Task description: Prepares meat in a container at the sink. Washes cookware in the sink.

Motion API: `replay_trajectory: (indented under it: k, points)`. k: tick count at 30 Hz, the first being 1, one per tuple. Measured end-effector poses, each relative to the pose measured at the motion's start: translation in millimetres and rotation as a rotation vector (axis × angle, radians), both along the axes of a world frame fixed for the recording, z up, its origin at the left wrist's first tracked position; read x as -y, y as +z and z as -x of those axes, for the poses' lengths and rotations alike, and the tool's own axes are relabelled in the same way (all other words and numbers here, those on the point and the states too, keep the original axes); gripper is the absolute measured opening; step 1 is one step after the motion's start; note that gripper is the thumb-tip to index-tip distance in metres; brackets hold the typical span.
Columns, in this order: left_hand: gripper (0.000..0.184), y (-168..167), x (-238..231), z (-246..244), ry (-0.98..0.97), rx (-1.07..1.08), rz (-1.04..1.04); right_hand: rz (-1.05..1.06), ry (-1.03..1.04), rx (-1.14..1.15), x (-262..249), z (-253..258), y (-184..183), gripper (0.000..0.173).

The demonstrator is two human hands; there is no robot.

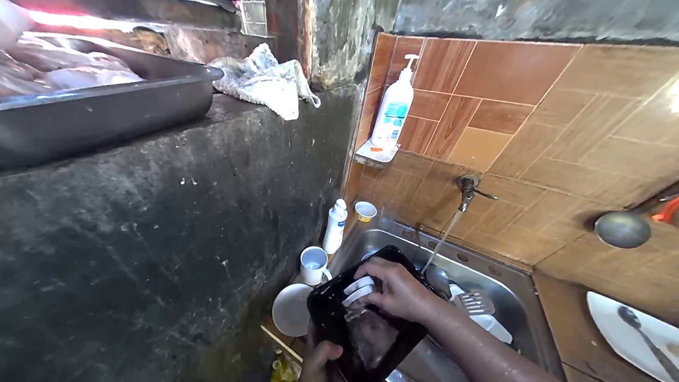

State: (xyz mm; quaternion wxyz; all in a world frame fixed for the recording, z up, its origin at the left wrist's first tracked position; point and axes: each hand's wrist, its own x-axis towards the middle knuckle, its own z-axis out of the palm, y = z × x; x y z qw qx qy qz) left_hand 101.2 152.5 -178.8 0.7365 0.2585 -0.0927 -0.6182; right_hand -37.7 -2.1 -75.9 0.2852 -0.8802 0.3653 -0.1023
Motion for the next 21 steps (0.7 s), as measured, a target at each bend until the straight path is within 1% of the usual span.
replay_trajectory:
  k: [3,4,6,7,8,9,11,12,13,14,15,17,19,20,21]
  points:
    - [0.085,2,4,1,0.006,0.023,-0.043,-0.151,-0.038,0.149,2,3,30,0.030]
    - [0.086,2,4,1,0.010,0.039,-0.063,-0.230,-0.045,0.232,4,6,39,0.030]
    - [0.089,0,5,2,0.020,0.066,-0.094,-0.462,-0.036,0.372,7,13,51,0.027]
    - [0.089,-2,5,2,0.022,0.079,-0.106,-0.573,-0.018,0.393,9,16,49,0.026]
    - [0.090,-3,5,3,0.021,0.083,-0.109,-0.636,0.007,0.363,10,18,41,0.026]
    - [0.090,-4,5,3,0.017,0.081,-0.105,-0.637,0.043,0.268,11,19,29,0.030]
    - [0.090,-4,5,3,0.012,0.074,-0.106,-0.478,0.089,-0.095,8,16,4,0.042]
    - [0.089,-4,5,2,0.012,0.076,-0.111,-0.416,0.079,-0.294,4,10,-1,0.049]
    - [0.089,-6,5,2,0.009,0.076,-0.112,-0.379,0.064,-0.427,0,5,-2,0.054]
    - [0.087,-8,5,2,0.008,0.068,-0.115,-0.354,0.045,-0.475,-4,2,-1,0.057]
    - [0.082,-9,4,1,0.005,0.058,-0.116,-0.330,0.029,-0.480,-7,0,2,0.059]
    - [0.065,-9,3,2,0.009,0.019,-0.092,-0.227,0.037,-0.412,-16,2,10,0.055]
    - [0.040,-8,3,2,0.027,-0.054,-0.049,-0.055,0.085,-0.201,-32,5,9,0.043]
    - [0.031,-9,4,1,0.012,-0.077,-0.019,0.033,0.122,-0.102,-40,5,3,0.038]
    - [0.025,-9,4,0,-0.015,-0.077,0.012,0.077,0.177,-0.057,-47,2,-5,0.036]
